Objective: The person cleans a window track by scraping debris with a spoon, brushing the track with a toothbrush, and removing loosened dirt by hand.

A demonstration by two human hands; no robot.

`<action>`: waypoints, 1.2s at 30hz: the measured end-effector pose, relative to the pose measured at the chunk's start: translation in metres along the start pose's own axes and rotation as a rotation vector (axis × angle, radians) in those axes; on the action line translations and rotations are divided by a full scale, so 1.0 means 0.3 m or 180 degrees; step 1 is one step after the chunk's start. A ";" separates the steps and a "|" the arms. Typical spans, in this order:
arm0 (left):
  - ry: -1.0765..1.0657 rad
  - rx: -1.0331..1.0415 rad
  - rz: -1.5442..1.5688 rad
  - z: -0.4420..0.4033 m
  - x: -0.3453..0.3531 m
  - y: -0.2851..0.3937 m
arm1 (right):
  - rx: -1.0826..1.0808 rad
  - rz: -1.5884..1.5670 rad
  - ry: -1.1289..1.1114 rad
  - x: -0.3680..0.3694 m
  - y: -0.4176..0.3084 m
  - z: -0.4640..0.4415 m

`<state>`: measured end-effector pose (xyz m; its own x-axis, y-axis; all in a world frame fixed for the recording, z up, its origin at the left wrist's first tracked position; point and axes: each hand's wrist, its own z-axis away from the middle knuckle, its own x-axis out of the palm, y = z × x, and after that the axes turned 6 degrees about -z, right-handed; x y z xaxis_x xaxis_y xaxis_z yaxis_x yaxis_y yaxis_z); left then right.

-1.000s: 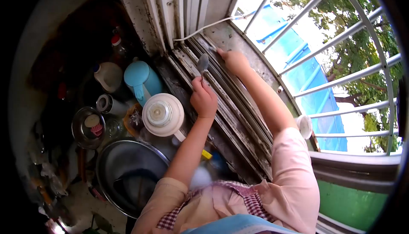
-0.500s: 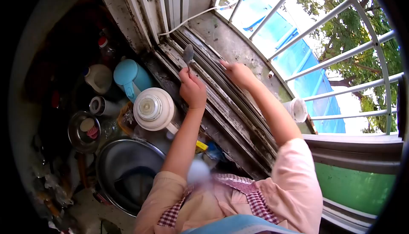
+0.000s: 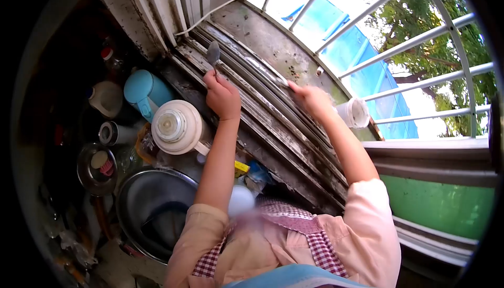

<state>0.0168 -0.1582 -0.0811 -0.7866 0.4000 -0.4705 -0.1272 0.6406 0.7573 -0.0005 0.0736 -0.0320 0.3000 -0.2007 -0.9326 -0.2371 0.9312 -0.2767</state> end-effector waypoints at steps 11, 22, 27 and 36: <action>-0.0065 -0.0126 0.0058 0.001 -0.001 0.011 | 0.0331 -0.0512 0.0019 0.023 -0.090 0.003; -0.0316 -0.0319 -0.0103 -0.001 -0.016 0.022 | 0.0380 -0.0566 0.0081 -0.029 -0.127 0.097; -0.0085 0.0032 -0.0190 0.000 -0.004 0.009 | 0.0352 -0.0416 -0.0007 0.027 -0.038 0.232; -0.0111 -0.0003 -0.0206 0.003 -0.008 0.020 | 0.0381 -0.0344 0.0181 -0.002 -0.018 0.056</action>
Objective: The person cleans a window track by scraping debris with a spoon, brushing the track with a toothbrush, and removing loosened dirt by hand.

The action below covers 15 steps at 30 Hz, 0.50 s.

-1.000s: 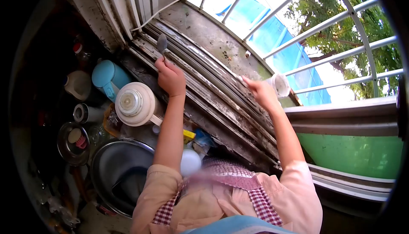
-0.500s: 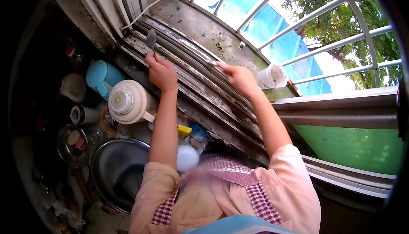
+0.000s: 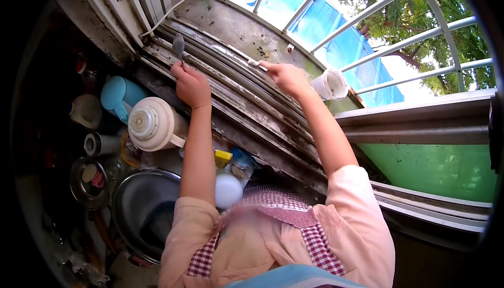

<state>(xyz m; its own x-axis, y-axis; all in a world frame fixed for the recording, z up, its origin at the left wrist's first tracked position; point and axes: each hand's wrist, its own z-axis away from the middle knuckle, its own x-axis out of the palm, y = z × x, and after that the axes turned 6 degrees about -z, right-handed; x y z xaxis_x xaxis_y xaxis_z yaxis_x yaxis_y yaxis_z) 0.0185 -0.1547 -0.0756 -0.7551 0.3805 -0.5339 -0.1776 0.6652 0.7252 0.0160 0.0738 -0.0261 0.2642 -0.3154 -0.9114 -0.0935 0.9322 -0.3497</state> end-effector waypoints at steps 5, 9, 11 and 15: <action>-0.0179 -0.0223 0.0089 -0.001 -0.005 0.007 | 0.0692 0.0221 -0.0131 0.000 0.107 0.194; 0.0075 -0.0031 -0.0009 0.001 0.017 -0.009 | 0.0739 0.0412 0.0151 -0.059 0.147 0.320; -0.0012 0.0007 -0.0051 0.007 0.009 -0.010 | 0.0448 -0.0073 0.0429 -0.030 0.058 0.224; -0.0316 -0.0213 -0.0146 -0.003 -0.012 0.007 | 0.0238 -0.0152 0.0214 0.073 0.033 0.094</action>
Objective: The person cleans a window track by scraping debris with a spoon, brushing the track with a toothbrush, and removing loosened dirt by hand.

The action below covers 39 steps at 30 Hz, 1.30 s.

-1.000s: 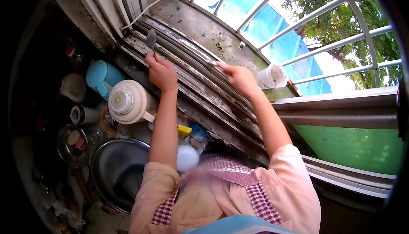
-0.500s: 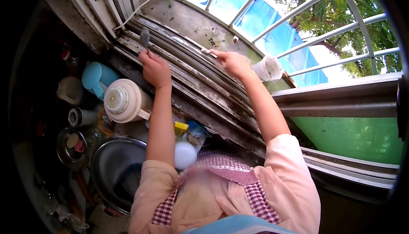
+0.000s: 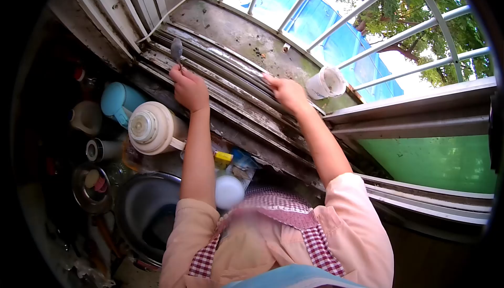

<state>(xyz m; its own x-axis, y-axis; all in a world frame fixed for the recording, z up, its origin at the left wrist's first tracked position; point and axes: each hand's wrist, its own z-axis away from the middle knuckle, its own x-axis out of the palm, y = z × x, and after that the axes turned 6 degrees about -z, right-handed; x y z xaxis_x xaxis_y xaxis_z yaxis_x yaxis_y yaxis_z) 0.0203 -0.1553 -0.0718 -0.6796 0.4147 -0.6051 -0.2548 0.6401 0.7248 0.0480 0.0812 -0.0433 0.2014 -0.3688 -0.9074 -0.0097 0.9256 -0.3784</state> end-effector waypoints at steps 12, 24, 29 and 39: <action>-0.0033 -0.0132 -0.0002 -0.005 -0.004 0.009 | -0.0284 -0.0418 0.0012 -0.016 -0.012 -0.404; 0.0216 0.0283 -0.0123 -0.002 0.013 -0.006 | 0.0034 0.0053 0.0099 -0.055 -0.215 -0.304; 0.0245 0.0340 -0.0092 -0.005 0.019 -0.011 | 0.0227 0.0077 -0.0608 -0.007 -0.079 -0.363; 0.0195 0.0248 0.0038 -0.007 0.020 -0.009 | -0.1114 -0.0471 0.0510 0.063 -0.182 -0.818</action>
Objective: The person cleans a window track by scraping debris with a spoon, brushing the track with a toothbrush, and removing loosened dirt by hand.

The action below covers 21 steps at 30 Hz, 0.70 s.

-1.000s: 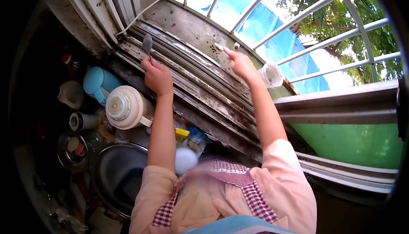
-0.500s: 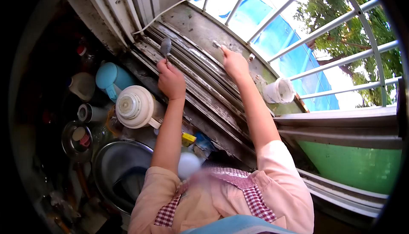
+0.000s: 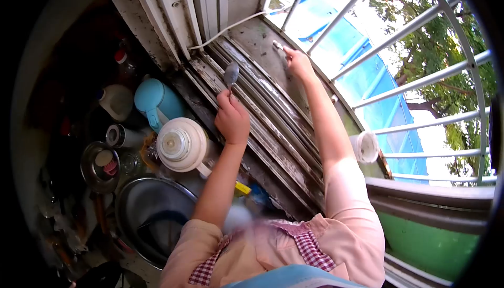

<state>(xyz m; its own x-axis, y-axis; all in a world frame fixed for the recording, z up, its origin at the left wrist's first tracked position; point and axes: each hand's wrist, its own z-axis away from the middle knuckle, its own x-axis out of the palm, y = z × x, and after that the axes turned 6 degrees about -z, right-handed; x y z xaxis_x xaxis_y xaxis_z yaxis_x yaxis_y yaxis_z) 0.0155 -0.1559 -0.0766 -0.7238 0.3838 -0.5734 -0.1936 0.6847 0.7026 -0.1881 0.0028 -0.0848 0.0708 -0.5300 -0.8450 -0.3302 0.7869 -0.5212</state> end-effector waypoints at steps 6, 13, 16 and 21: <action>-0.0173 -0.0186 0.0128 0.003 -0.004 0.002 | -0.0470 0.0294 0.0188 0.107 -0.021 -0.164; -0.0131 -0.0118 0.0038 0.006 0.002 -0.011 | -0.0462 -0.0088 -0.0720 0.008 -0.117 -0.175; -0.0036 -0.0068 0.0084 0.002 0.008 -0.012 | -0.0711 0.0475 -0.0453 0.131 -0.209 -0.294; -0.0056 -0.0038 0.0047 0.014 0.008 -0.018 | -0.1315 0.0710 -0.0789 0.134 -0.268 -0.230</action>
<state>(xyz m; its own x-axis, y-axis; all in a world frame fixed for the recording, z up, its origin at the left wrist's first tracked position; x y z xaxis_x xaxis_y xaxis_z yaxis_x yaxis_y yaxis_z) 0.0176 -0.1562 -0.0835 -0.7149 0.4048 -0.5701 -0.1908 0.6715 0.7160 -0.2236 -0.1035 -0.0687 0.1604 -0.2341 -0.9589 -0.7024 0.6555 -0.2775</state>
